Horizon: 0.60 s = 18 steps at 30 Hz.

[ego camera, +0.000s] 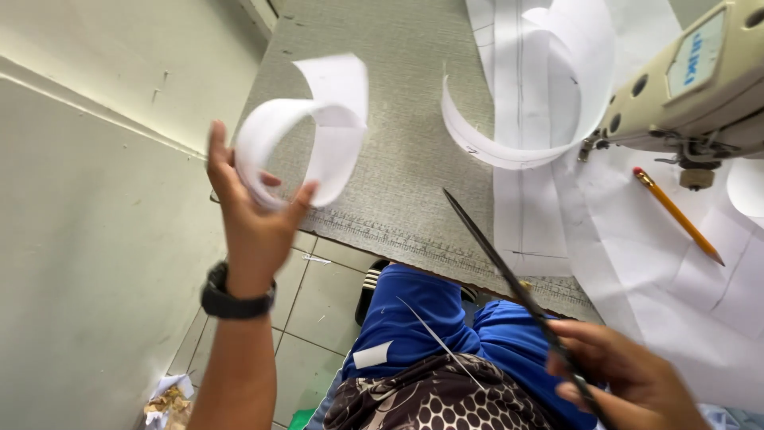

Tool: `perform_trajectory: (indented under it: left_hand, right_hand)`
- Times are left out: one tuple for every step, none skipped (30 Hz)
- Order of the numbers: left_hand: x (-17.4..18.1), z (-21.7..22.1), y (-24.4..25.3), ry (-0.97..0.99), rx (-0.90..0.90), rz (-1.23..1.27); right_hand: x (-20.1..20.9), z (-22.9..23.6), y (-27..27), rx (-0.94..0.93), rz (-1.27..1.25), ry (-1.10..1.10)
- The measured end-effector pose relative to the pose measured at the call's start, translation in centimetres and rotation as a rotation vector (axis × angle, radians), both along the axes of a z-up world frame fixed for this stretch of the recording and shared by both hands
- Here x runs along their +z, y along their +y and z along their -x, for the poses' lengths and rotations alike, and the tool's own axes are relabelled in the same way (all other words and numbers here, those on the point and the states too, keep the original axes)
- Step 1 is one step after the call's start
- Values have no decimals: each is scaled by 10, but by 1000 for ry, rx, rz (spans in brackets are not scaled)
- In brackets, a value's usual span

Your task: The person uses scissors to cut a piece of white paper along a drawn line. They hold the paper with their left hand and cut with their right hand, then unfold the paper to check the cut. The person continues cutting another section of the paper along a marked line.

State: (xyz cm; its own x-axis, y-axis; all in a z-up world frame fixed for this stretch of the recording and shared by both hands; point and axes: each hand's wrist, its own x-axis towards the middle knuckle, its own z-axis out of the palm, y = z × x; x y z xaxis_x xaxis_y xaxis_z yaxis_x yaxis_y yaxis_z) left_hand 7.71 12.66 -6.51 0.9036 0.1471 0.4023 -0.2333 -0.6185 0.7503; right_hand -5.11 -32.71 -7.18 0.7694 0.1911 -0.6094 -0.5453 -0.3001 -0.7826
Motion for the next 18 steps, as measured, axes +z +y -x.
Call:
perform_trajectory:
  left_hand:
    - [-11,10,-6,0,8,-1]
    - [-22,19,-12,-67,10,-208]
    - [-33,28,-19,-133,12,-414]
    - [-39,37,-23,-130,15,-415]
    - [-46,46,-27,-111,2,-492]
    - [-53,54,-32,-91,-13,-568]
    - [-47,60,-37,-87,-11,-567]
    - [-42,67,-42,8,-74,-513]
    - [-36,73,-47,102,-138,-457]
    - [-23,74,-52,102,-134,-455]
    - [-10,75,-57,125,-154,-318]
    - [3,77,-62,148,-172,-181]
    - [7,74,-65,149,-167,-178]
    - [11,71,-68,150,-98,-99]
    - [15,68,-71,151,-29,-19]
    - [18,64,-73,148,-22,-17]
    - [21,59,-76,287,12,24]
    - [23,55,-78,427,44,67]
  right_hand:
    - [1,-3,19,8,-1,0]
    - [1,-7,38,19,-229,-57]
    - [2,-10,56,30,-458,-113]
    - [-2,-10,64,34,-459,-110]
    - [-7,-10,72,42,-525,-52]
    - [-11,-10,79,48,-589,7]
    - [-13,-8,83,50,-588,11]
    - [-15,-6,86,54,-607,30]
    - [-17,-3,90,59,-626,49]
    - [-19,-2,90,63,-623,50]
    - [-21,-1,89,93,-627,14]
    - [-23,0,89,124,-630,-19]
    - [-25,2,89,129,-628,-17]
    - [-27,4,88,143,-560,-14]
    - [-29,5,88,157,-492,-12]
    - [-32,7,87,165,-491,-12]
    - [-34,8,86,163,-488,-14]
    - [-37,10,85,159,-484,-15]
